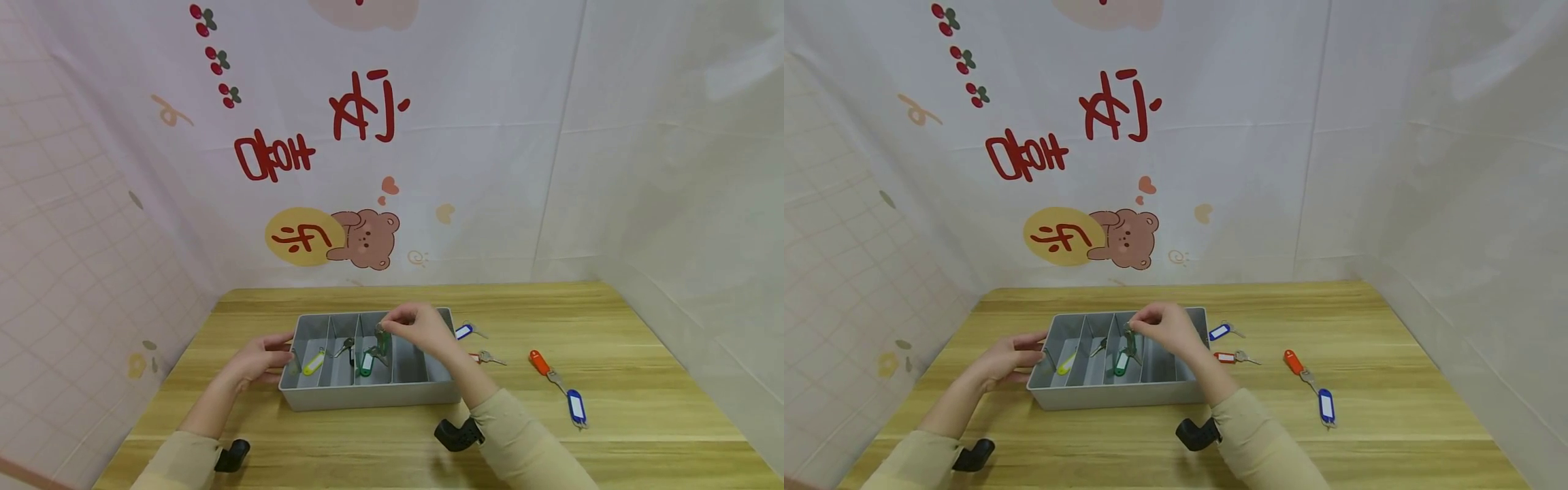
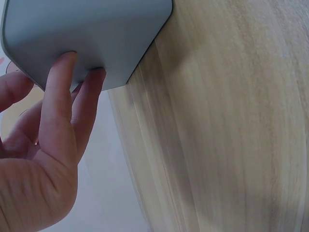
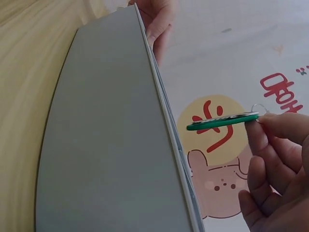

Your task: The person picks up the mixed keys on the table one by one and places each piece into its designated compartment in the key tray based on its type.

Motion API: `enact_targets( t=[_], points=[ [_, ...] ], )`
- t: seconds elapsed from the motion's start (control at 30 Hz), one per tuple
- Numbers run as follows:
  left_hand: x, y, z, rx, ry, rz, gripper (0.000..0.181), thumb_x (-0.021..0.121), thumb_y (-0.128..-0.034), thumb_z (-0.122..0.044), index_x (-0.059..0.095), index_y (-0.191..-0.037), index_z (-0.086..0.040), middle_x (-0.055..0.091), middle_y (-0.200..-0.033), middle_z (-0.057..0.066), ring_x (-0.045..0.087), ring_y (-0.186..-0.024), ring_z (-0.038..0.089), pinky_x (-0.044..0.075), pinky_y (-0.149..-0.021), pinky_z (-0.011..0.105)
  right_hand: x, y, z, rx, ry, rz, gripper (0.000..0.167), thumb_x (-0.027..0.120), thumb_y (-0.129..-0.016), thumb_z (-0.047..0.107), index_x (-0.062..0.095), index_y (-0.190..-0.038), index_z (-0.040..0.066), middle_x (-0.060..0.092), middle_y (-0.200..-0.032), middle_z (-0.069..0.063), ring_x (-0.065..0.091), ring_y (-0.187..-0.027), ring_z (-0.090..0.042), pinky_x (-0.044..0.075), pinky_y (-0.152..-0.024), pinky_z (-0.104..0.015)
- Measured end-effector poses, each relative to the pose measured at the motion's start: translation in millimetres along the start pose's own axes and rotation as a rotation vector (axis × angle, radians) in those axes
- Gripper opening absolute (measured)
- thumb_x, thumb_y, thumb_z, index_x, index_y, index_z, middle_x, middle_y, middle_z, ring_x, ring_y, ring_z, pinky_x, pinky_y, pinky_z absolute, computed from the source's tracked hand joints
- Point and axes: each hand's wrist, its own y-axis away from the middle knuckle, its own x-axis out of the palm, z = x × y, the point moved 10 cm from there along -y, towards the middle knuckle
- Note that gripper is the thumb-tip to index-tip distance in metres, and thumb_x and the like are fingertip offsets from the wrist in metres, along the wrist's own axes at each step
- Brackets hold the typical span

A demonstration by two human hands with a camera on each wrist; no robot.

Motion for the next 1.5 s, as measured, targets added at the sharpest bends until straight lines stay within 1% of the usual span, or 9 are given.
enact_targets(
  t=[0.13, 0.33, 0.6, 0.77, 0.87, 1.03, 1.2, 1.33, 1.5],
  points=[
    [0.5, 0.2, -0.2, 0.003, -0.006, 0.005, 0.063, 0.057, -0.0955, 0.001, 0.028, -0.151, 0.008, 0.041, -0.140, 0.038, 0.065, -0.103, 0.035, 0.059, -0.076, 0.042, 3.3, -1.1, 2.8, -0.009, 0.045, 0.013, 0.009, 0.072, -0.092, 0.020, 0.078, -0.093, 0.013, 0.069, -0.087, 0.005, 0.058, -0.076, -0.014, 0.050, -0.067, -0.030],
    [0.9, 0.0, 0.8, 0.006, -0.011, 0.010, 0.064, 0.058, -0.0954, 0.001, 0.028, -0.151, 0.008, 0.040, -0.141, 0.039, 0.065, -0.103, 0.035, 0.059, -0.076, 0.043, 4.6, -0.3, 6.7, 0.005, 0.072, 0.024, 0.009, 0.072, -0.092, 0.020, 0.078, -0.092, 0.013, 0.069, -0.086, 0.005, 0.059, -0.077, -0.013, 0.051, -0.069, -0.031],
    [1.6, 0.4, 0.0, 0.006, -0.013, 0.008, 0.063, 0.058, -0.0945, 0.001, 0.029, -0.150, 0.009, 0.039, -0.141, 0.039, 0.065, -0.103, 0.034, 0.059, -0.076, 0.043, 9.1, -1.1, 1.3, 0.024, 0.084, 0.035, 0.010, 0.071, -0.093, 0.021, 0.078, -0.093, 0.014, 0.069, -0.087, 0.006, 0.061, -0.078, -0.012, 0.052, -0.071, -0.031],
    [1.1, 1.0, -0.2, -0.001, -0.011, 0.001, 0.064, 0.059, -0.0943, 0.001, 0.029, -0.150, 0.009, 0.038, -0.142, 0.039, 0.065, -0.102, 0.034, 0.059, -0.076, 0.044, 13.4, -2.6, -5.5, 0.031, 0.102, 0.053, 0.016, 0.070, -0.094, 0.020, 0.076, -0.103, 0.009, 0.070, -0.094, 0.002, 0.063, -0.084, -0.013, 0.054, -0.075, -0.032],
    [0.8, 1.3, -0.1, -0.004, -0.010, 0.000, 0.065, 0.060, -0.0943, 0.000, 0.029, -0.151, 0.008, 0.039, -0.141, 0.039, 0.065, -0.101, 0.033, 0.059, -0.077, 0.044, 13.2, -2.9, -8.5, 0.041, 0.113, 0.048, 0.021, 0.068, -0.095, 0.020, 0.074, -0.110, 0.006, 0.070, -0.100, 0.000, 0.063, -0.090, -0.015, 0.054, -0.079, -0.033],
    [0.9, 0.7, 0.2, 0.003, -0.010, 0.010, 0.065, 0.060, -0.0944, 0.000, 0.028, -0.151, 0.008, 0.040, -0.139, 0.039, 0.065, -0.100, 0.034, 0.059, -0.076, 0.043, 11.5, -2.3, -8.6, 0.045, 0.110, 0.037, 0.024, 0.068, -0.095, 0.020, 0.072, -0.114, 0.006, 0.070, -0.104, -0.001, 0.063, -0.093, -0.016, 0.054, -0.081, -0.034],
    [0.6, -0.6, 0.7, 0.007, -0.008, 0.013, 0.064, 0.059, -0.0946, 0.000, 0.029, -0.151, 0.008, 0.040, -0.140, 0.039, 0.064, -0.101, 0.036, 0.059, -0.076, 0.043, 10.7, -0.7, -3.0, 0.006, 0.129, 0.040, 0.026, 0.069, -0.095, 0.020, 0.071, -0.117, 0.006, 0.070, -0.107, -0.001, 0.063, -0.098, -0.018, 0.054, -0.084, -0.036],
    [0.7, -0.8, 0.1, 0.012, -0.015, 0.016, 0.064, 0.058, -0.0945, 0.001, 0.028, -0.151, 0.009, 0.039, -0.141, 0.039, 0.065, -0.101, 0.034, 0.059, -0.075, 0.042, 11.3, 1.8, 4.0, -0.035, 0.166, 0.052, 0.029, 0.070, -0.094, 0.021, 0.070, -0.120, 0.007, 0.070, -0.112, -0.003, 0.063, -0.105, -0.023, 0.052, -0.090, -0.043],
    [0.5, 0.3, -1.5, 0.011, -0.027, 0.011, 0.064, 0.058, -0.0944, 0.001, 0.029, -0.150, 0.009, 0.039, -0.141, 0.039, 0.066, -0.100, 0.033, 0.059, -0.075, 0.043, 9.0, 6.3, 11.7, -0.059, 0.200, 0.062, 0.031, 0.070, -0.094, 0.022, 0.069, -0.122, 0.010, 0.069, -0.116, -0.003, 0.062, -0.110, -0.024, 0.049, -0.095, -0.047]
  ],
)
